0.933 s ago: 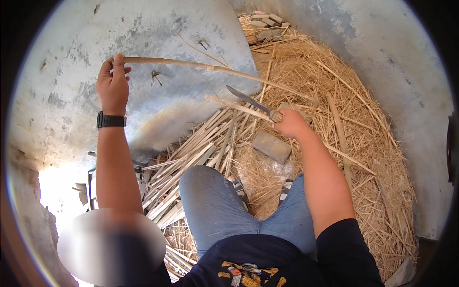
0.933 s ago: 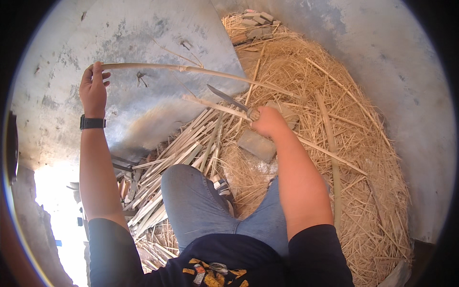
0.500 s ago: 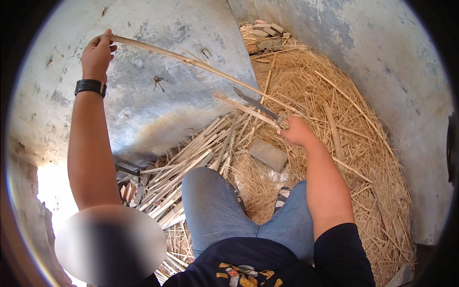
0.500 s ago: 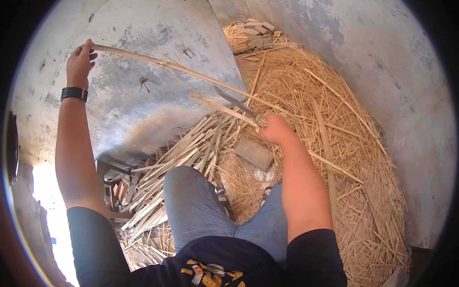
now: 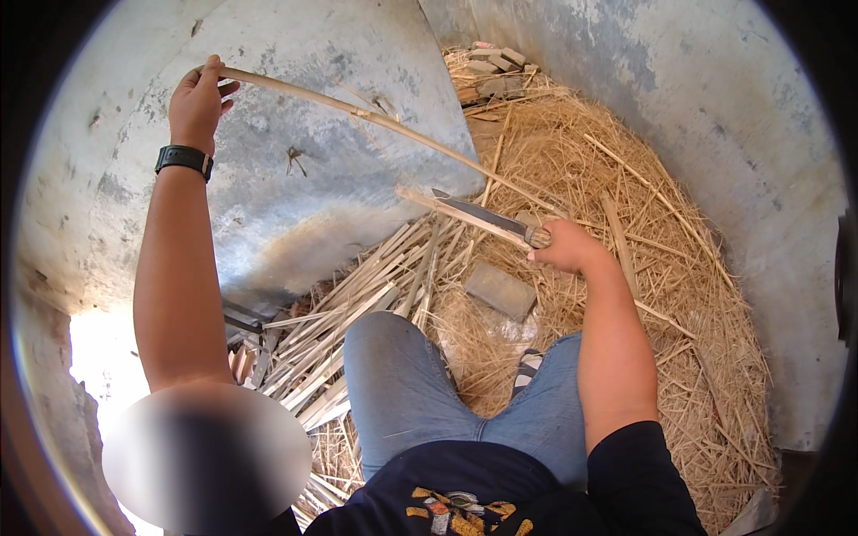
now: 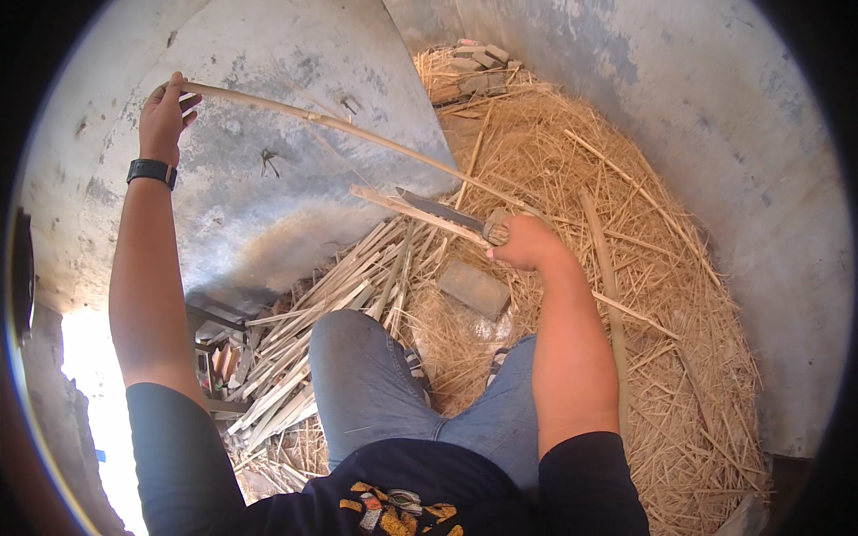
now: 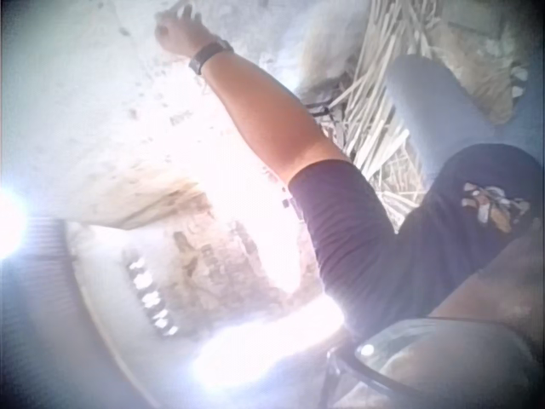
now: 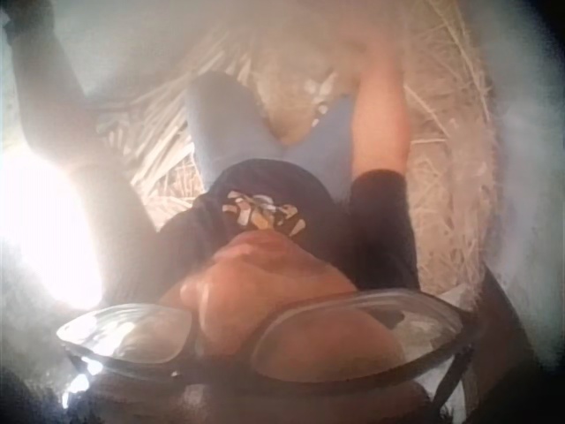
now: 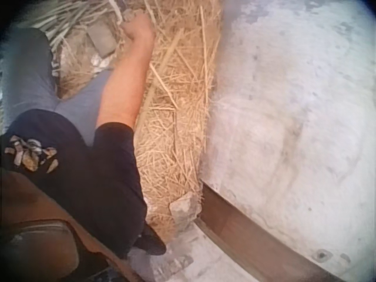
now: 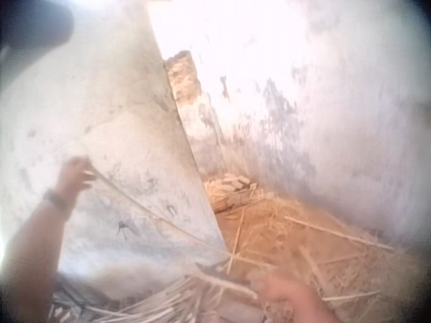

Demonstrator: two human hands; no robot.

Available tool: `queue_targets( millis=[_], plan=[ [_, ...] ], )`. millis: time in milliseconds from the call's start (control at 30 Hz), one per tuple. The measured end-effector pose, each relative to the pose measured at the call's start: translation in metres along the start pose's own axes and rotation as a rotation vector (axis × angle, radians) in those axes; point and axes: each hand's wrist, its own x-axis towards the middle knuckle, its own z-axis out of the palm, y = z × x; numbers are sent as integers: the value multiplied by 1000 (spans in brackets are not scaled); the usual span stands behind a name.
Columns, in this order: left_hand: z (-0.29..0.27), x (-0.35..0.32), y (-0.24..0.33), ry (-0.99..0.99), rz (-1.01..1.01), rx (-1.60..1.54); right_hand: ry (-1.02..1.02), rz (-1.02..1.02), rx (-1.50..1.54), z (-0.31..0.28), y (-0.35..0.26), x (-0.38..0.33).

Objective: The person sits on a hay-covered floor and uses a machete to split long bamboo poles into thin strips. They hold the pole with one hand and strike it with the machete to separate the layers, then pull the strips apart by hand.

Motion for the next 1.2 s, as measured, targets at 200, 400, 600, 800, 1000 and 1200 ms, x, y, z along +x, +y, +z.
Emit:
queue_targets(
  millis=[200,400,600,800,1000,1200],
  plan=[
    [16,-15,27,-94,103,-191,17,128,48,-50,-25,-45],
    [42,-9,43,-234,189,-267,218,144,83,-104,-20,-155],
    [84,-31,44,-258,216,-246,489,-36,384,-136,-38,-217],
    [96,-62,60,-270,334,-202,680,-250,418,-108,-107,-188],
    [99,-70,73,-300,417,-191,644,-79,143,-62,-112,-145],
    [120,-102,63,-301,434,-435,592,67,229,-40,-102,-135]
  ],
)
